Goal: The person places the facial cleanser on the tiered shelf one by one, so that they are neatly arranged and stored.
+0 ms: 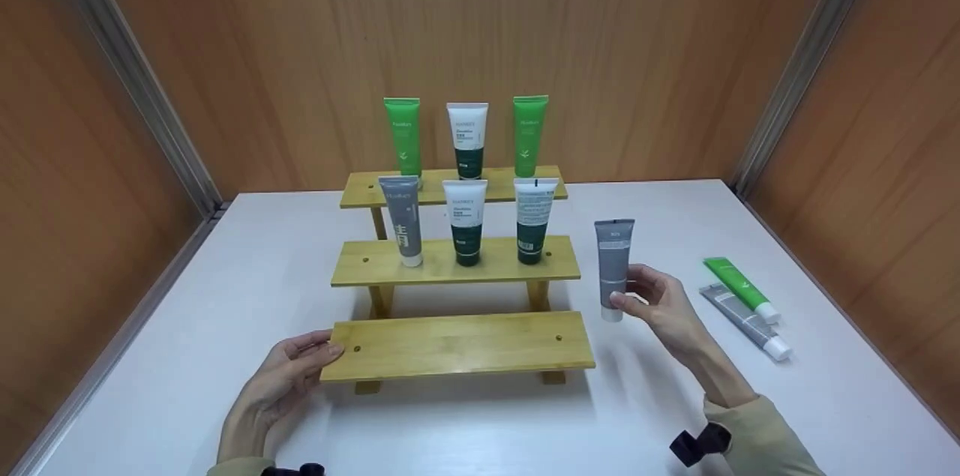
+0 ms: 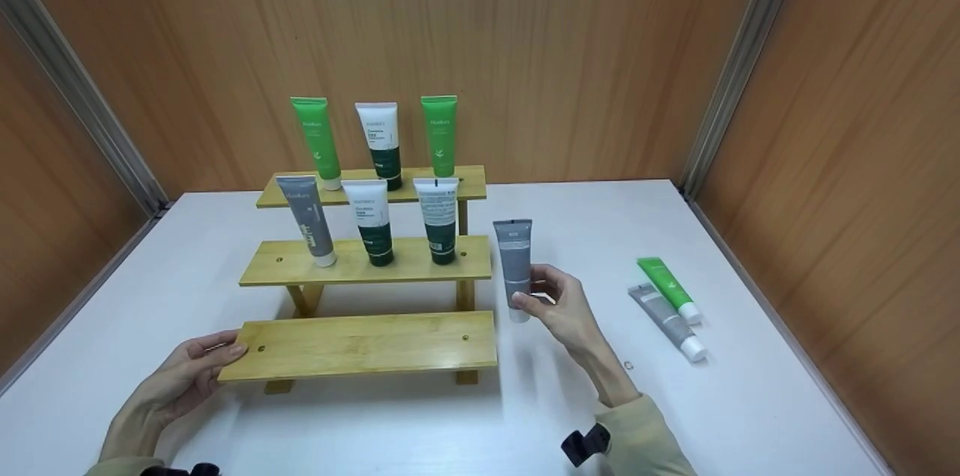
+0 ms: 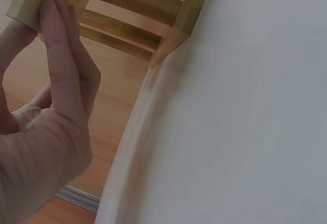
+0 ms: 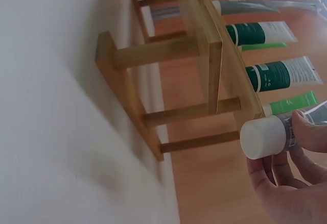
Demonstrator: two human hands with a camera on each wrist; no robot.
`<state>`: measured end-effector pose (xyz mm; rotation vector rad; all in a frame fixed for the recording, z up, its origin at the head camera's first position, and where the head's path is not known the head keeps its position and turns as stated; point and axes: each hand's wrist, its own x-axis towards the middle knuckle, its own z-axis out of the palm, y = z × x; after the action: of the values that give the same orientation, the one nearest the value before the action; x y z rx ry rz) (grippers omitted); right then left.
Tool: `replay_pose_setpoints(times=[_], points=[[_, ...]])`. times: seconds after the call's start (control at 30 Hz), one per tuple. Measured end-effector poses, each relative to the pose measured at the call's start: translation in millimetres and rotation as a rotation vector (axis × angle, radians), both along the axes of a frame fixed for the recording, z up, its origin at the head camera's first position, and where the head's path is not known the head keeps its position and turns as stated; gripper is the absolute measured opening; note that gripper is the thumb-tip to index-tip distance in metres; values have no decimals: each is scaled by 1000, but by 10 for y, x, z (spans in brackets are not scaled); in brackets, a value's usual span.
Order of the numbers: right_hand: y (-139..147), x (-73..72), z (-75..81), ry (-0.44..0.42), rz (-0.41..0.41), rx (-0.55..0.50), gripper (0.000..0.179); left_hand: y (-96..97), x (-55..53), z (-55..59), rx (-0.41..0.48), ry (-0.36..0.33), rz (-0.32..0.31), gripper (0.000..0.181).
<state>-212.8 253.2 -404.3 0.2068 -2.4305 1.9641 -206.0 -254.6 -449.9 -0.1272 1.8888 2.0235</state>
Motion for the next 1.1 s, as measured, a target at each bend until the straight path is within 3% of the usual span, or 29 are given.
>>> replay_pose_setpoints(times=[0.4, 1.1], points=[[-372, 92, 86, 64, 97, 10, 52, 14, -2, -7, -22, -13, 29, 69], [-1000, 107, 70, 116, 182, 20, 54, 0, 4, 2, 5, -1, -4, 68]])
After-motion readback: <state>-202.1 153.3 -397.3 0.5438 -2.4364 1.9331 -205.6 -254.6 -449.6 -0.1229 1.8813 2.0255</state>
